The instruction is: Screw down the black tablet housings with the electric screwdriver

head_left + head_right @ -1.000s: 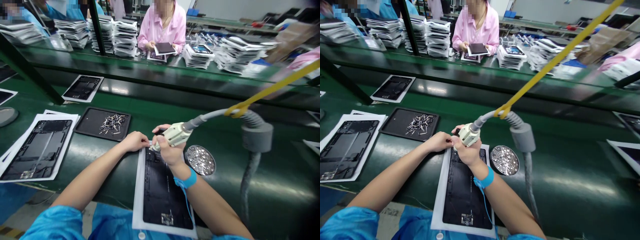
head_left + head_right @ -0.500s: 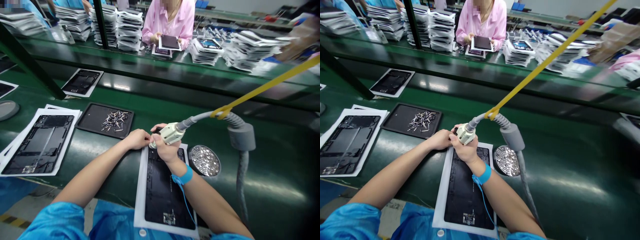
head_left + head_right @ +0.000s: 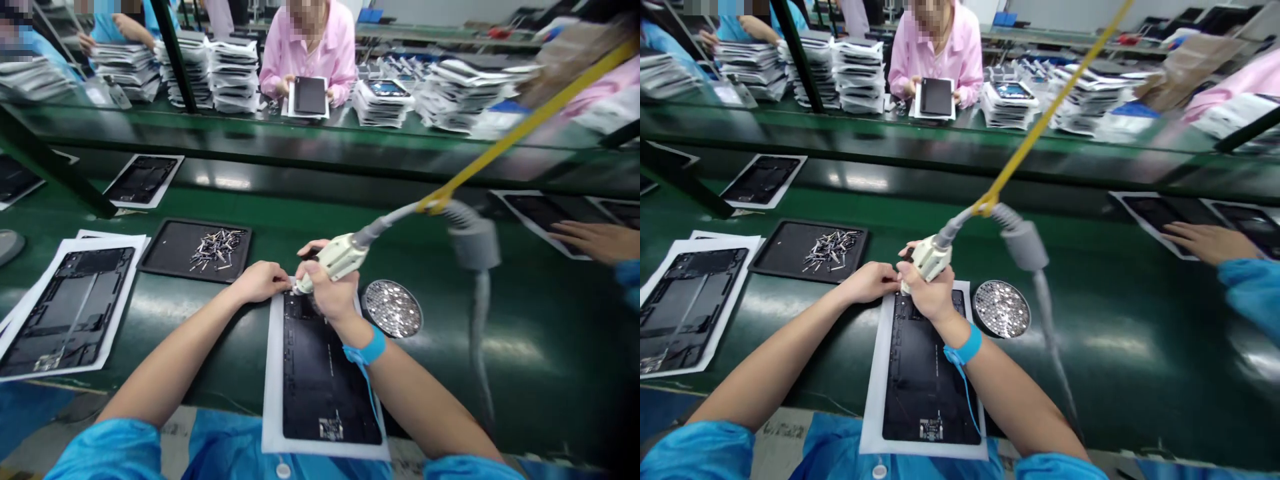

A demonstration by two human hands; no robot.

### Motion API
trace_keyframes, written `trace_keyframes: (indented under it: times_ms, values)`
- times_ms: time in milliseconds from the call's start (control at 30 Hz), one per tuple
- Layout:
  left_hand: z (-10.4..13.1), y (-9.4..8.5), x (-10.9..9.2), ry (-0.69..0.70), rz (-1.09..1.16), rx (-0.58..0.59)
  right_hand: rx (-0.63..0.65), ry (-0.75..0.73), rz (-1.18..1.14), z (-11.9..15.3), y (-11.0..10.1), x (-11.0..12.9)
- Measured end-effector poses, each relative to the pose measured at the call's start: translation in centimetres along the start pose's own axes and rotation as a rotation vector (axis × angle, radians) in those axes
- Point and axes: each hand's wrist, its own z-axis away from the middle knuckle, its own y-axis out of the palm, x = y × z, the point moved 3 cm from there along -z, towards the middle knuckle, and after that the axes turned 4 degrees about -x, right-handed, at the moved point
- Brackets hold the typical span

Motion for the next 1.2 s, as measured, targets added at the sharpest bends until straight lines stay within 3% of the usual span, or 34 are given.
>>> trace_keyframes:
  times_ms: [133,200,267,367,467,567,767,967,1200]
  values:
    - [-0.3,0.6,-1.1,0.017,-0.107,-0.220,-0.154,-0.166,0.031,-1.3,-5.2,3.9]
    - [-1.0,1.3,-2.3,0.057,-0.186,-0.257,-0.236,-0.227,0.119,-1.3,-8.3,5.2]
    - [-2.0,2.1,-3.5,0.076,-0.259,-0.188,-0.304,-0.246,0.192,-1.0,-11.0,5.5]
    - [-3.4,2.9,-4.5,0.092,-0.269,0.012,-0.358,-0.234,0.247,-0.3,-13.4,4.8]
    - [-5.0,2.7,-4.3,0.127,-0.251,0.042,-0.381,-0.226,0.261,0.1,-14.0,4.0]
    - [-7.8,1.6,-3.6,0.128,-0.326,-0.099,-0.370,-0.218,0.253,0.0,-13.5,3.8]
    - [-13.6,-0.1,-2.3,-0.024,-0.429,-0.297,-0.343,-0.210,0.255,-0.6,-13.5,3.7]
    - [-14.4,0.4,-1.8,-0.017,-0.353,-0.338,-0.432,-0.271,0.288,-2.2,-14.4,3.6]
    - [-14.4,0.4,-1.7,-0.011,-0.337,-0.334,-0.439,-0.217,0.303,-2.8,-14.1,2.7]
